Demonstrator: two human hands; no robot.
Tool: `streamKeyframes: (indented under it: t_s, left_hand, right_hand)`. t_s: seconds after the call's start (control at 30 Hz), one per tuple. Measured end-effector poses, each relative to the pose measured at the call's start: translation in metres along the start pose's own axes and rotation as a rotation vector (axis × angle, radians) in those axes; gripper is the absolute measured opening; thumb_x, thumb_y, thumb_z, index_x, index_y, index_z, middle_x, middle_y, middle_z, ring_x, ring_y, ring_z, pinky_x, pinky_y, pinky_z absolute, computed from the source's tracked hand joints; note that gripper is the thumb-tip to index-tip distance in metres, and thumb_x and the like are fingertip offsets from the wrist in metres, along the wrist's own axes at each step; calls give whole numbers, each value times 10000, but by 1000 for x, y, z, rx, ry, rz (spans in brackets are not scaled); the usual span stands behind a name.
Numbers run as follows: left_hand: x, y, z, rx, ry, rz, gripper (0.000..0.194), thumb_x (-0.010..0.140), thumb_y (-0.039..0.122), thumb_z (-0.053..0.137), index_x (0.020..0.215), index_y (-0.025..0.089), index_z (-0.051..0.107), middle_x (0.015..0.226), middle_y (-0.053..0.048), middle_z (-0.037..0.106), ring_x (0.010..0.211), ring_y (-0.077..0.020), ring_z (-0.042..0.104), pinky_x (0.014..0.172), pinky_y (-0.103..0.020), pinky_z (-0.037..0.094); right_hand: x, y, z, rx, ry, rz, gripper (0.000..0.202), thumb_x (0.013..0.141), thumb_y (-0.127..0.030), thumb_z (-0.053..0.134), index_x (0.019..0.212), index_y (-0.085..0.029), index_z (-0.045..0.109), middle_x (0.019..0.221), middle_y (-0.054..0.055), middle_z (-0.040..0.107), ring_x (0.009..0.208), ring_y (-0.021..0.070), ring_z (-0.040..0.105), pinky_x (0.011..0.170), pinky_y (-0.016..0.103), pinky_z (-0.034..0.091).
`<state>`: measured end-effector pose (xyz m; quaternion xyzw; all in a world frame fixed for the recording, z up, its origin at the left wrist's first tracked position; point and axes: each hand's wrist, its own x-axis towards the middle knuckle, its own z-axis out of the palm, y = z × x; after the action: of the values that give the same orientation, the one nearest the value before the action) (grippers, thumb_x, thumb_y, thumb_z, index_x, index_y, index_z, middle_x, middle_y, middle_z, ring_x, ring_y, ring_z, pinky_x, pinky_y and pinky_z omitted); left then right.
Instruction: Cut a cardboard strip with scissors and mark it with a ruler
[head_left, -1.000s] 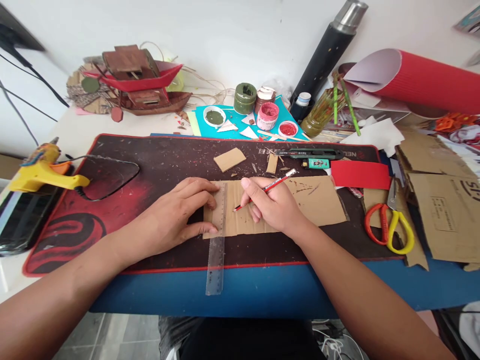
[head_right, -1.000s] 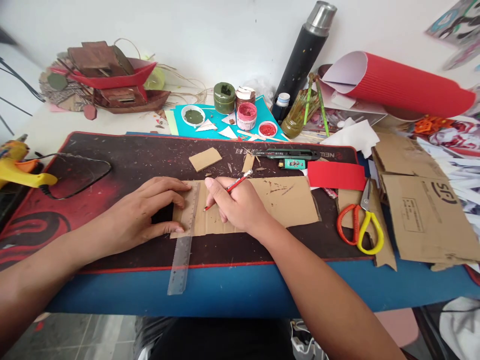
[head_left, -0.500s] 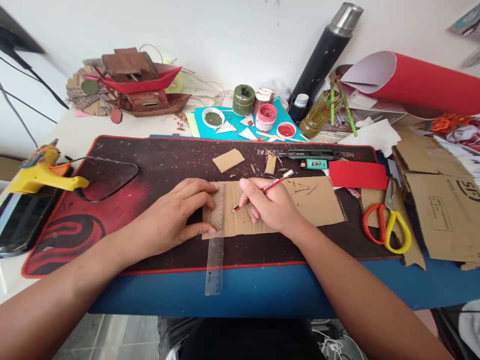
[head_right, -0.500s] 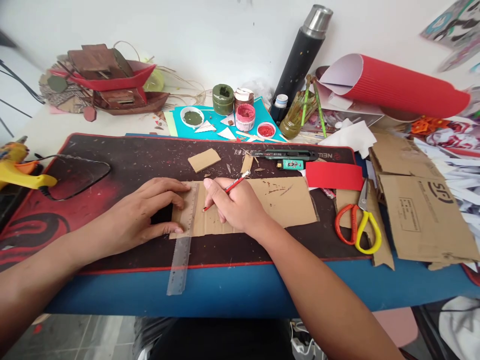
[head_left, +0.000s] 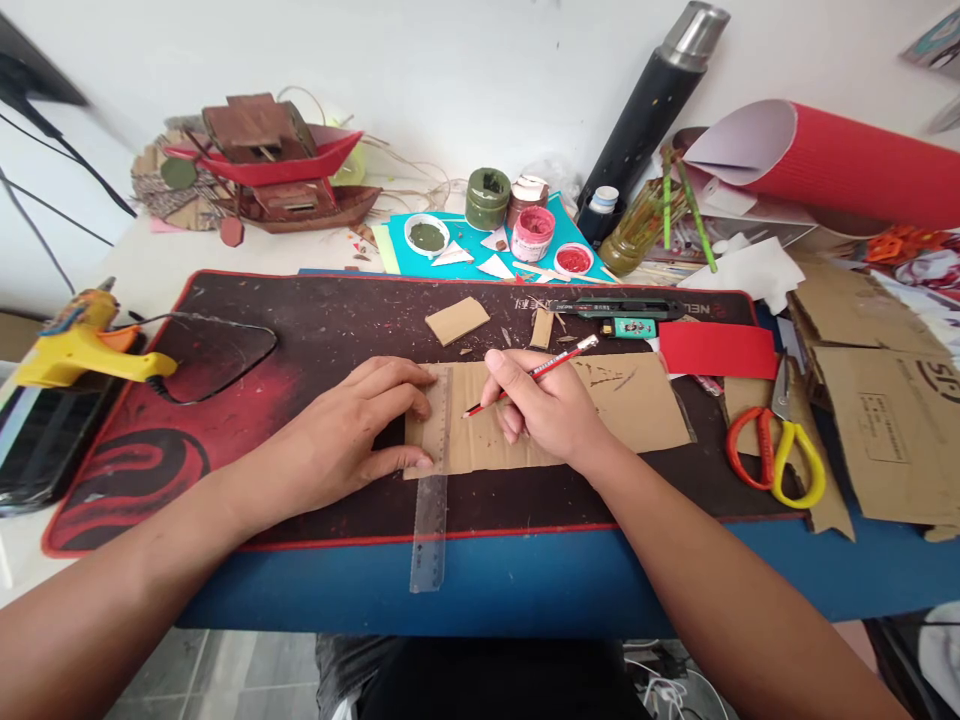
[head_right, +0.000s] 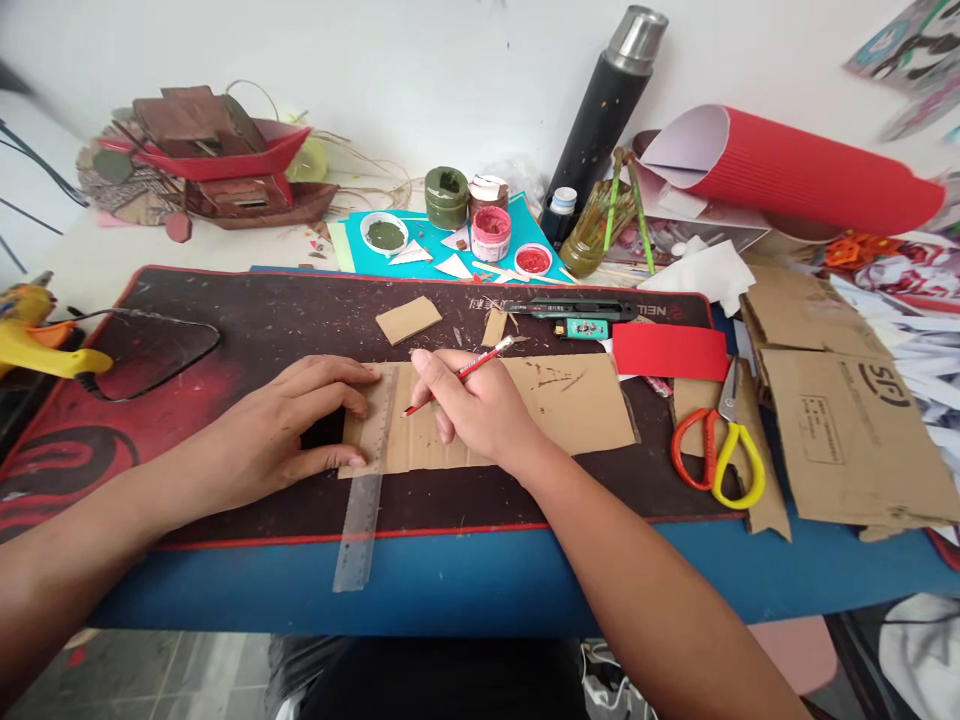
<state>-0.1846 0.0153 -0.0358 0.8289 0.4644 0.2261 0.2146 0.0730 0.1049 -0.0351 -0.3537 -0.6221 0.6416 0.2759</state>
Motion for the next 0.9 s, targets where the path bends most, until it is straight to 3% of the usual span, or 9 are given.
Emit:
streamKeyframes:
  t_s: [0.27,0.43,0.67,0.9]
  left_hand:
    - [1,1,-1,-2,9,9,311,1065,539,673,1147,244,617,1464,-126,632,1400,-318,580,1132,-470,534]
    - [4,-1,-4,-55,9,22,283,1075,527,659,1112,247,637,1403,-107,668,1357,-301,602,1121,-438,535]
    - [8,-4,-1,-43,56,-14,274,1084,488,664,1230,256,660,1368,-101,689,1322,-281,630,1121,-438,549]
    - [12,-2,-5,22,14,-29,284,1096,472,635,1291,274,694,1350,-92,697,1301,-281,650,1121,-432,558]
  right_hand:
    - [3,-6,0,161,76,15,579,953,-781,694,805,-221,707,486,-50,586,392,112,555,389,219,363]
    - [1,-6,0,203,130,-12,569,934,-775,722,820,-218,712,533,-49,607,409,110,575,390,213,385]
    - [-1,-12,-6,201,228,-86,541,912,-743,774,810,-217,706,534,-60,598,416,94,575,395,192,383]
    - [5,-8,-16,339,354,-53,531,884,-731,802,786,-217,710,506,-62,579,377,92,546,364,189,355]
